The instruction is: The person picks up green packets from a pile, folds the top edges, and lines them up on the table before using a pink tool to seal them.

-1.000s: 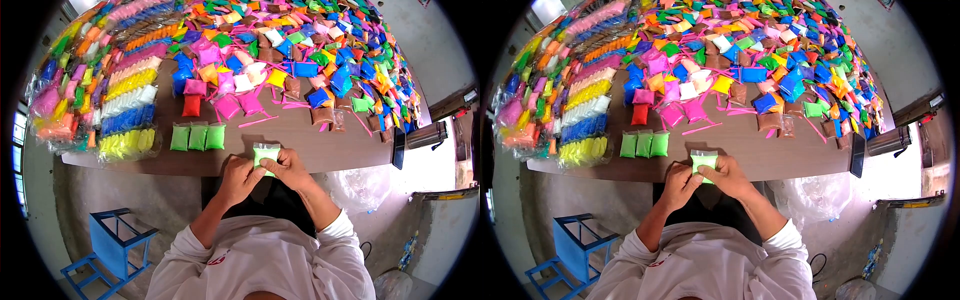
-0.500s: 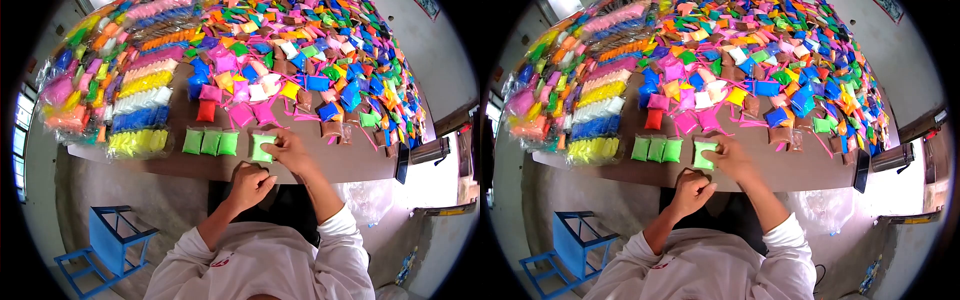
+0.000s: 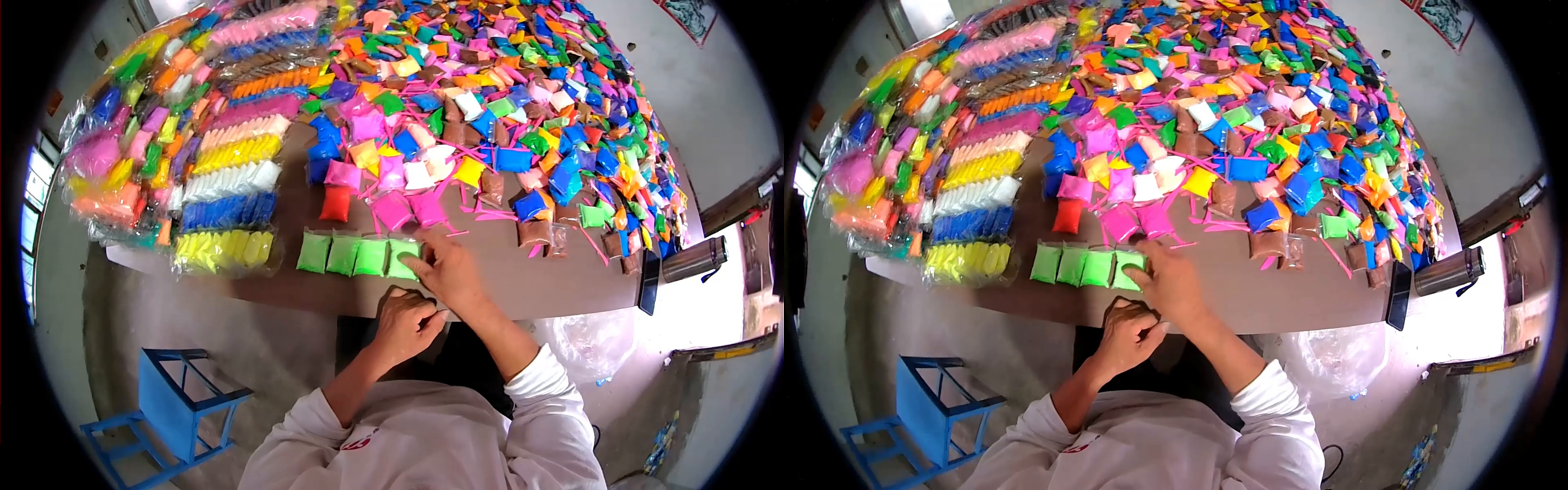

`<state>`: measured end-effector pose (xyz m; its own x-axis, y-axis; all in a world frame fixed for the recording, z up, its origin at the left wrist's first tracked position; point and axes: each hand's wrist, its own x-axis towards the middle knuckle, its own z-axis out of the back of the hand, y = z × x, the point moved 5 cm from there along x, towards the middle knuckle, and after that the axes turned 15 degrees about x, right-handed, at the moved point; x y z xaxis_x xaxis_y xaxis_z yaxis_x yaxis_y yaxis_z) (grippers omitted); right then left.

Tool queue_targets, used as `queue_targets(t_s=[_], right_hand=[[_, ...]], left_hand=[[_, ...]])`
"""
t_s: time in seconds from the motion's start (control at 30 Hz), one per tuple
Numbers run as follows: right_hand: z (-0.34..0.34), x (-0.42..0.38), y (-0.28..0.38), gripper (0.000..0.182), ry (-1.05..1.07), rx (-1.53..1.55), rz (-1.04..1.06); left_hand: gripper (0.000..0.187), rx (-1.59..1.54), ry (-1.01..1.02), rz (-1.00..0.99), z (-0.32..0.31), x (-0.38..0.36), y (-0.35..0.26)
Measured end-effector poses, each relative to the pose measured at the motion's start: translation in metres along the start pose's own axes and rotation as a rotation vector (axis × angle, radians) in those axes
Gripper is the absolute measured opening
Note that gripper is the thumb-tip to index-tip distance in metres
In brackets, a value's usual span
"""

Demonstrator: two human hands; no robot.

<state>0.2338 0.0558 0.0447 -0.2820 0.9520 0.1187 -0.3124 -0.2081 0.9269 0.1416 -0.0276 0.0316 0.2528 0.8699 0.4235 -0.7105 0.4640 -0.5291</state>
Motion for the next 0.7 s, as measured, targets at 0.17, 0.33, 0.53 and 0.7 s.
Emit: queue_targets(t_s=[0.17, 0.33, 0.53, 0.7], right_hand=[[-0.012, 0.003, -0.015, 0.028, 0.037, -0.054, 0.144], [-0.004, 0.002, -0.008, 0.023, 0.022, 0.001, 0.082], [0.016, -0.013, -0.029, 0.01, -0.024, 0.469, 0.148], [0.092, -0.029, -0.028, 0.012, -0.462, 0.061, 0.239]], left_hand=[[0.021, 0.036, -0.072, -0.021, 0.001, 0.003, -0.004], [0.017, 0.064, -0.055, -0.031, -0.002, 0.001, -0.003], [0.028, 0.091, -0.083, -0.057, -0.003, 0.003, -0.009], [0.032, 0.118, -0.05, -0.066, -0.009, 0.001, -0.004]])
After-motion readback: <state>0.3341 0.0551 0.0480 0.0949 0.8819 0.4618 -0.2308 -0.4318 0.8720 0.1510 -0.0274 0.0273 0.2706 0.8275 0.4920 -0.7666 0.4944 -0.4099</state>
